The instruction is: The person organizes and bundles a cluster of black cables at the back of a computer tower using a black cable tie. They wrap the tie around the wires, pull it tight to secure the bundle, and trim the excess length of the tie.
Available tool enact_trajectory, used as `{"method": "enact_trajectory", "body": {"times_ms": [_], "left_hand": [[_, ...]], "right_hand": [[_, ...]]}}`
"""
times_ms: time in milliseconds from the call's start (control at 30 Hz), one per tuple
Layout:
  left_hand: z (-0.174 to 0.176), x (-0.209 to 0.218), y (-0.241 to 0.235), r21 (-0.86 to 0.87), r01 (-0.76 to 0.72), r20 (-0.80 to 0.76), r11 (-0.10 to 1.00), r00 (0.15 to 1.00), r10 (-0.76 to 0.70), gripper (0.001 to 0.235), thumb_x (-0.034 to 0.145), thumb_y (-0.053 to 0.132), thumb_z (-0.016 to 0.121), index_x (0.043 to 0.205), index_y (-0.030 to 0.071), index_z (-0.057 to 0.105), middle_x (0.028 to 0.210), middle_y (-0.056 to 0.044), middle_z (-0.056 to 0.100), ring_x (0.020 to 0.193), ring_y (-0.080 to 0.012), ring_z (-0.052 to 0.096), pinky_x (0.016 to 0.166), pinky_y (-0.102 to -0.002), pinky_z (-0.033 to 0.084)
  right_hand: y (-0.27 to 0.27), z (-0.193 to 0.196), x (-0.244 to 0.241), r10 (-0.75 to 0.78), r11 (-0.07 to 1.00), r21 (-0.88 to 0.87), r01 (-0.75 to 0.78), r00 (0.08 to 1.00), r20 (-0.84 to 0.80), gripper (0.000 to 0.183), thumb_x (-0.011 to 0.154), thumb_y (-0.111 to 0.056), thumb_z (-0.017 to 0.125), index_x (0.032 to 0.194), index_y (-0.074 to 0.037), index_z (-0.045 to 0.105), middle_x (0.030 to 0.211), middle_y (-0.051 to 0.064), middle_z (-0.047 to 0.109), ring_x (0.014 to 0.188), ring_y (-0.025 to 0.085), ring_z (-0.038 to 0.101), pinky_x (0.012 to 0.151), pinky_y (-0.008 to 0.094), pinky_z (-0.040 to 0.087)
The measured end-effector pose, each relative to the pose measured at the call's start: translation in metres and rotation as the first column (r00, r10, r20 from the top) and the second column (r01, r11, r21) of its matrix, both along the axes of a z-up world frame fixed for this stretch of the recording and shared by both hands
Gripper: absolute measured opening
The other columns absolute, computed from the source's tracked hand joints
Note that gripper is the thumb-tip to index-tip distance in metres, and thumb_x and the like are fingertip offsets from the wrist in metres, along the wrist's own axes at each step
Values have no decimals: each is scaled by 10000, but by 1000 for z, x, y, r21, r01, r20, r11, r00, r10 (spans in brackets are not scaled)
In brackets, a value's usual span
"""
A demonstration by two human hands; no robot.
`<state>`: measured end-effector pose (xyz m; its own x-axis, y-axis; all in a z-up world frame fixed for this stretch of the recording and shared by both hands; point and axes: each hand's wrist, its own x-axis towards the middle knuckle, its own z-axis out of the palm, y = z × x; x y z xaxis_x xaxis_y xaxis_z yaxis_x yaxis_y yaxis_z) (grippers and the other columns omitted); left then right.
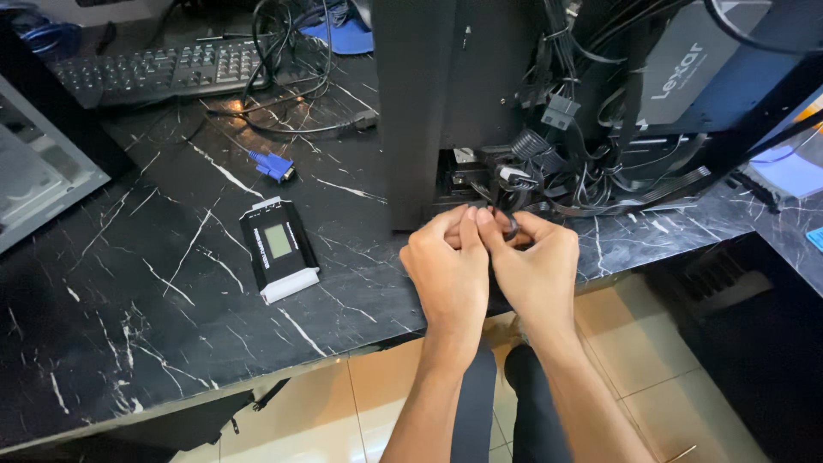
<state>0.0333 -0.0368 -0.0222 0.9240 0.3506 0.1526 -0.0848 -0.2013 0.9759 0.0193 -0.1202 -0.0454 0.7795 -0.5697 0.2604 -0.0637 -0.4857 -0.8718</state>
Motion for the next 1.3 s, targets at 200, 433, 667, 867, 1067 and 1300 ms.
{"method": "enact_trajectory", "body": {"times_ms": [200,433,667,867,1067,1300], "left_hand": [[-9,13,15,-84,6,4,996,1000,-6,243,910,175,830,1115,88,926,860,-120,899,765,-270,890,775,-408,722],[-5,15,5,-135,-33,-77,990,997,22,242,904,200,836,1111,130,940,867,-78,911,773,-235,894,759,-346,720],[-6,18,6,-180,-48,-63,982,997,37,269,872,198,854,1117,126,938,856,-81,916,780,-230,904,738,-358,732],[7,18,15,-263,2,-85,965,996,-25,291,859,187,866,1132,124,945,870,-70,926,712,-205,897,729,-318,740],[6,16,17,-390,108,-46,914,989,-137,329,906,134,833,1212,50,920,963,-171,926,680,-241,883,686,-315,733],[1,9,13,-403,136,-28,905,987,-161,386,935,61,751,1296,-7,868,1036,-189,933,702,-232,887,708,-351,734]], "right_hand": [[3,2,6,-104,990,92,109,993,-52,152,915,-251,949,814,-169,870,646,-36,772,602,-24,558,666,184,513],[22,8,7,-225,972,62,228,973,-53,185,928,-294,963,797,-201,871,652,-38,788,590,-12,561,670,193,516],[25,12,1,-196,966,-166,197,980,20,212,915,-418,1031,900,-240,916,774,-27,834,824,181,791,929,392,621],[24,4,10,-260,955,-162,249,964,-51,131,883,-335,998,850,-245,910,720,4,757,801,156,706,892,399,605],[31,18,12,-270,961,41,272,962,-37,112,839,-242,1012,895,-195,929,686,-7,702,771,51,607,781,307,589],[34,8,18,-363,931,-66,359,930,-55,128,822,-374,1014,906,-315,936,744,-19,786,800,195,772,946,357,600]]}}
